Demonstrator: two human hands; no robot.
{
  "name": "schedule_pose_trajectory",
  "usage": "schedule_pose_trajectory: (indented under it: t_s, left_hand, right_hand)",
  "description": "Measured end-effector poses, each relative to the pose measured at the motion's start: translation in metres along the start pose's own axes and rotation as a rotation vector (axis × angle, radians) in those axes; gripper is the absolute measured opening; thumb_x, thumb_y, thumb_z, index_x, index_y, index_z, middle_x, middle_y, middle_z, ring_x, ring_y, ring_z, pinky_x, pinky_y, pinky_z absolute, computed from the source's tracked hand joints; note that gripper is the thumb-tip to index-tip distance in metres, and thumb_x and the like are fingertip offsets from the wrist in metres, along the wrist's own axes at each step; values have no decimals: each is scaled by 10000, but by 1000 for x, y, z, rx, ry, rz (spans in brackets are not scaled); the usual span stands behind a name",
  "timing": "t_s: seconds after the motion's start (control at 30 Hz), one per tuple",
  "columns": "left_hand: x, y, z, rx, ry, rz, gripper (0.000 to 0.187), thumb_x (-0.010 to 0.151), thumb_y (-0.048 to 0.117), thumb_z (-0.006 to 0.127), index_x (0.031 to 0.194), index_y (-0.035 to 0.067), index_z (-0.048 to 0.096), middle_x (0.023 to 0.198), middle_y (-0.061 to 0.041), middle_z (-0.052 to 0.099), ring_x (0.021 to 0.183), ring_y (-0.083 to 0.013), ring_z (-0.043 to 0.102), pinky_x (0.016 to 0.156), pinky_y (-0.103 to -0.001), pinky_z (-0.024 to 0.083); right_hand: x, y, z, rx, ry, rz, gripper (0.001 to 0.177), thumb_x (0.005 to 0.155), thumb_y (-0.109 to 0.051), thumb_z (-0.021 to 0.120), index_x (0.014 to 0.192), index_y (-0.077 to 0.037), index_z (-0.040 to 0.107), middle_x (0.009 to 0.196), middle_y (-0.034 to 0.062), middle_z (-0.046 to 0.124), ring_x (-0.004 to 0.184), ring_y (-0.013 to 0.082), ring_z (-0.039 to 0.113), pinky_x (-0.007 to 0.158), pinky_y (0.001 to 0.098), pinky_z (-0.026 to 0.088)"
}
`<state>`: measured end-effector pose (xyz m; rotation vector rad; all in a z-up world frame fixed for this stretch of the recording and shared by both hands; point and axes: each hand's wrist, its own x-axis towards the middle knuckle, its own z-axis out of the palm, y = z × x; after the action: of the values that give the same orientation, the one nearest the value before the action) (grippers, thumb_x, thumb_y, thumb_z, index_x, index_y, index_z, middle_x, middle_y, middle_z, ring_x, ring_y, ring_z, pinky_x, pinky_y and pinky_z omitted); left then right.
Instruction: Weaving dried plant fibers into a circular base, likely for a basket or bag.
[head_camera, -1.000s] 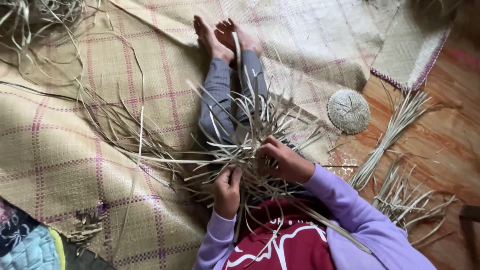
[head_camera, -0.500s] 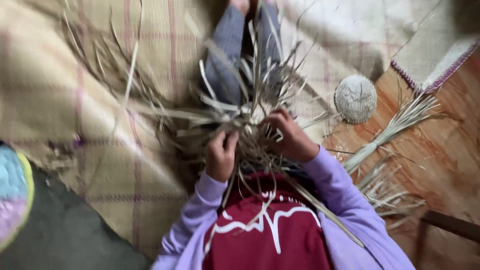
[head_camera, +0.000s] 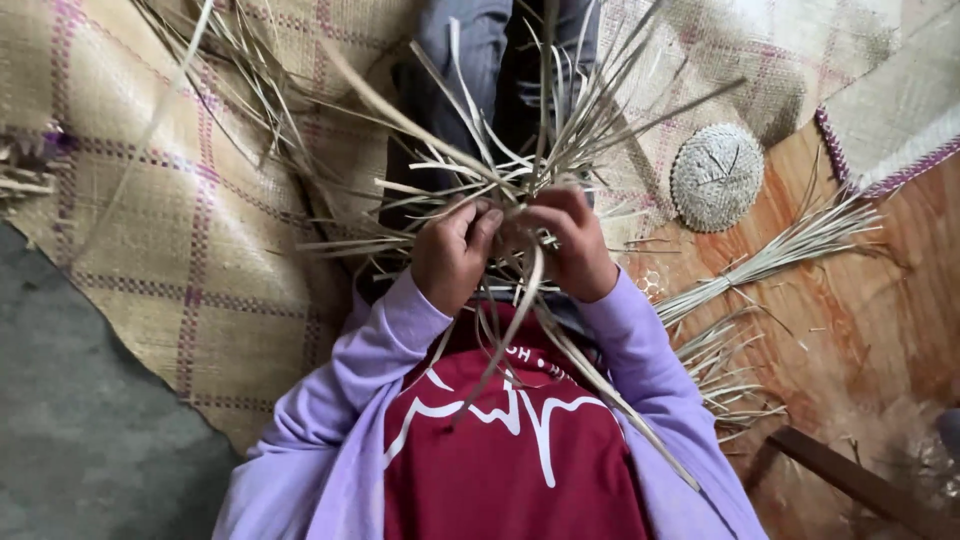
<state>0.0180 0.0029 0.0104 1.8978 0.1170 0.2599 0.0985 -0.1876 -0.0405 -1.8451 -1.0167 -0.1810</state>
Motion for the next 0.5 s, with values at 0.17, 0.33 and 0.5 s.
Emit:
schedule_pose_trajectory:
  t_s: [0.17, 0.33, 0.5]
  left_hand:
    - [-10, -15, 10, 256, 90, 90, 218, 1049, 241, 661, 987, 44, 732, 860, -163, 725, 863, -365, 745, 763, -431, 601]
    - [-7, -14, 0, 252, 122, 76, 143, 1026, 203, 678, 965, 81, 719, 835, -148, 711, 845, -376, 731, 742, -437, 591]
    - [-8, -15, 1, 184, 102, 50, 163, 1033, 232, 655, 973, 95, 718, 843, -156, 725, 855, -408, 731, 728, -464, 584]
  right_hand:
    - [32, -46, -14, 125, 90, -28, 118, 987, -147, 746, 976, -42, 797, 929, 153, 725, 792, 334, 651, 759, 408, 555]
    - [25, -32, -42, 255, 109, 36, 205, 910, -194, 815, 998, -11, 783, 959, 163, 753, 863, 285, 709, 780, 378, 561]
    - [46, -45, -18, 36, -91, 119, 205, 851, -31, 833, 1045, -52, 771, 984, 159, 712, 806, 347, 657, 719, 472, 560]
